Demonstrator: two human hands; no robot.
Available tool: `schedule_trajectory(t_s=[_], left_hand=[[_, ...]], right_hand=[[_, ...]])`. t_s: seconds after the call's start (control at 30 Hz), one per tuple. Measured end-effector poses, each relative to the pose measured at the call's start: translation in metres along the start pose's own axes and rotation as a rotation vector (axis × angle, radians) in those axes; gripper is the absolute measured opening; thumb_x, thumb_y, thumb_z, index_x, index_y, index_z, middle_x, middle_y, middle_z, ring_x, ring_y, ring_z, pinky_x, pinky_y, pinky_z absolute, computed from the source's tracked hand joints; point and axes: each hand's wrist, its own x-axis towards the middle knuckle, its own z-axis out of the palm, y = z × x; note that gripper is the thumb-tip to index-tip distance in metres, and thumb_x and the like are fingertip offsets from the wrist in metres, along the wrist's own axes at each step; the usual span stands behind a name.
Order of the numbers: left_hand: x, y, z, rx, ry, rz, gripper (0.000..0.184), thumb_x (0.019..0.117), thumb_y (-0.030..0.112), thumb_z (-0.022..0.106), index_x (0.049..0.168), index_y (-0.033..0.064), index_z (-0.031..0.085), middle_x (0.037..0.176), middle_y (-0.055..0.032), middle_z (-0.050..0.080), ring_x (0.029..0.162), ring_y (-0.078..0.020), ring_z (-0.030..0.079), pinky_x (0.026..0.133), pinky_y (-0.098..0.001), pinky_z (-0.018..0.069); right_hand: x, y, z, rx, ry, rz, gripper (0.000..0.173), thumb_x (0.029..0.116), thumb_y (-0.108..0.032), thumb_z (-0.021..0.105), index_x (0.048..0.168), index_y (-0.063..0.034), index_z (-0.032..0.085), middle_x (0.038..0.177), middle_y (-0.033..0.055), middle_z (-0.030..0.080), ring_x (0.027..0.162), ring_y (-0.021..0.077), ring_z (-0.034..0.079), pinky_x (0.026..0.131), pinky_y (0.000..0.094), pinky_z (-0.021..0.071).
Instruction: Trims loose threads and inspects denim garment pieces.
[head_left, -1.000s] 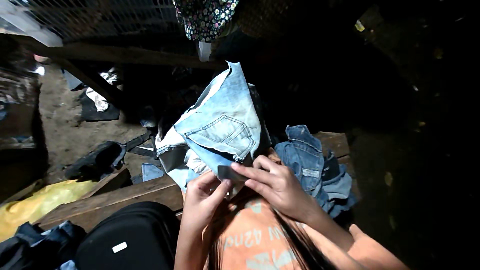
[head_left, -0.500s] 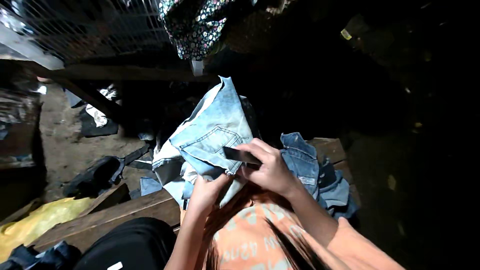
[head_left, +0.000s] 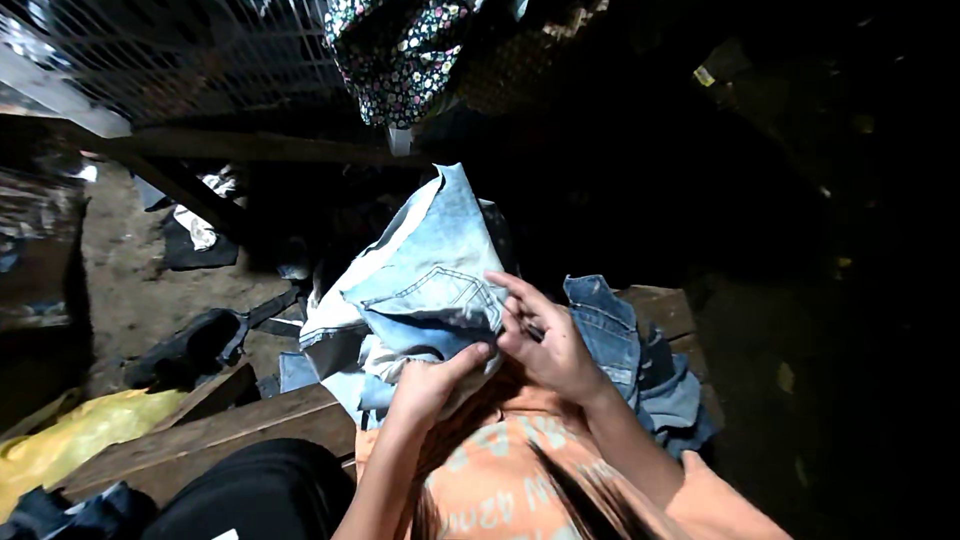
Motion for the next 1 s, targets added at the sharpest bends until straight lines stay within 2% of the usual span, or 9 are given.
schedule_trajectory(t_s=[0.1,0.3,0.4,0.53,0.63,0.73,0.83,0.9,1.0], left_hand=[[-0.003,0.001,0.001,0.072,0.061,0.01,0.02,0.0807,-0.003,0.075,0.098,0.0044,0.067,0.084,0.0093,0.07,0.082,0.0055,0.066,0.08,-0.0173,0.0558],[0.011,-0.033,-0.008,0.071,0.048,0.051,0.017,0.0815,0.002,0.075,0.097,0.0016,0.067,0.083,0.0046,0.069,0.08,0.0027,0.065,0.078,-0.0195,0.0551],[-0.005,-0.009,-0.003,0.043,0.069,0.063,0.026,0.082,-0.003,0.075,0.104,0.0032,0.062,0.088,0.0106,0.068,0.086,0.0086,0.063,0.081,-0.0146,0.0543],[-0.009,-0.01,-0.006,0.048,0.082,0.086,0.025,0.0856,-0.002,0.073,0.108,-0.0007,0.062,0.091,0.0079,0.068,0.088,0.0073,0.063,0.083,-0.015,0.0538],[0.008,-0.043,-0.011,-0.098,0.017,0.234,0.021,0.0829,-0.003,0.072,0.102,-0.0023,0.064,0.088,0.0054,0.071,0.085,0.004,0.066,0.08,-0.0167,0.0554],[0.014,-0.042,-0.016,-0.113,-0.05,0.074,0.019,0.0821,-0.005,0.07,0.096,0.0049,0.063,0.081,0.0096,0.068,0.079,0.0058,0.065,0.079,-0.0156,0.0554],[0.014,-0.048,-0.018,-0.11,-0.092,0.089,0.022,0.0789,-0.006,0.071,0.095,0.008,0.065,0.08,0.0118,0.069,0.078,0.0066,0.066,0.077,-0.0151,0.0562],[0.015,-0.056,-0.015,-0.126,-0.091,0.127,0.023,0.0782,-0.005,0.071,0.097,0.0067,0.066,0.083,0.0108,0.07,0.08,0.006,0.066,0.079,-0.0158,0.0565],[0.013,-0.05,-0.015,-0.121,-0.023,0.031,0.026,0.0809,-0.003,0.074,0.103,0.0031,0.063,0.087,0.0079,0.069,0.084,0.0039,0.066,0.081,-0.0188,0.0564]], right_hand=[[-0.023,0.008,-0.019,-0.182,-0.036,-0.006,0.069,0.1074,-0.049,0.038,0.145,0.0078,0.048,0.077,0.0027,0.056,0.064,-0.0005,0.049,0.063,0.0152,0.0462],[-0.054,0.004,-0.034,-0.455,-0.105,-0.004,0.071,0.1018,-0.062,0.04,0.142,-0.006,0.057,0.099,0.0129,0.073,0.082,0.015,0.07,0.071,0.0298,0.0578],[-0.049,0.001,-0.031,-0.574,-0.097,-0.056,0.063,0.1038,-0.058,0.039,0.139,-0.0099,0.062,0.089,0.0123,0.069,0.073,0.0186,0.067,0.062,0.0302,0.0549],[-0.043,-0.002,-0.03,-0.636,-0.114,-0.079,0.058,0.1044,-0.054,0.042,0.138,-0.0114,0.063,0.086,0.0103,0.069,0.069,0.0184,0.066,0.06,0.0301,0.0543],[-0.038,-0.003,-0.028,-0.643,-0.121,-0.105,0.055,0.1047,-0.053,0.044,0.137,-0.0131,0.064,0.082,0.0085,0.066,0.067,0.0174,0.063,0.059,0.0287,0.0527],[-0.032,-0.004,-0.023,-0.649,-0.113,-0.133,0.05,0.1047,-0.05,0.045,0.135,-0.0159,0.066,0.078,0.007,0.062,0.063,0.0164,0.059,0.056,0.0272,0.0501],[-0.026,-0.003,-0.013,-0.609,-0.042,-0.113,0.046,0.1057,-0.048,0.045,0.131,-0.0194,0.07,0.077,0.006,0.059,0.061,0.0134,0.055,0.054,0.0249,0.0476],[-0.024,-0.003,-0.01,-0.568,-0.015,-0.076,0.046,0.105,-0.048,0.046,0.131,-0.0177,0.071,0.078,0.006,0.06,0.063,0.0127,0.056,0.056,0.0249,0.0484],[-0.03,-0.004,-0.017,-0.471,-0.077,-0.015,0.056,0.1044,-0.051,0.046,0.141,-0.0106,0.062,0.093,0.0113,0.07,0.074,0.0142,0.066,0.066,0.0284,0.0559]])
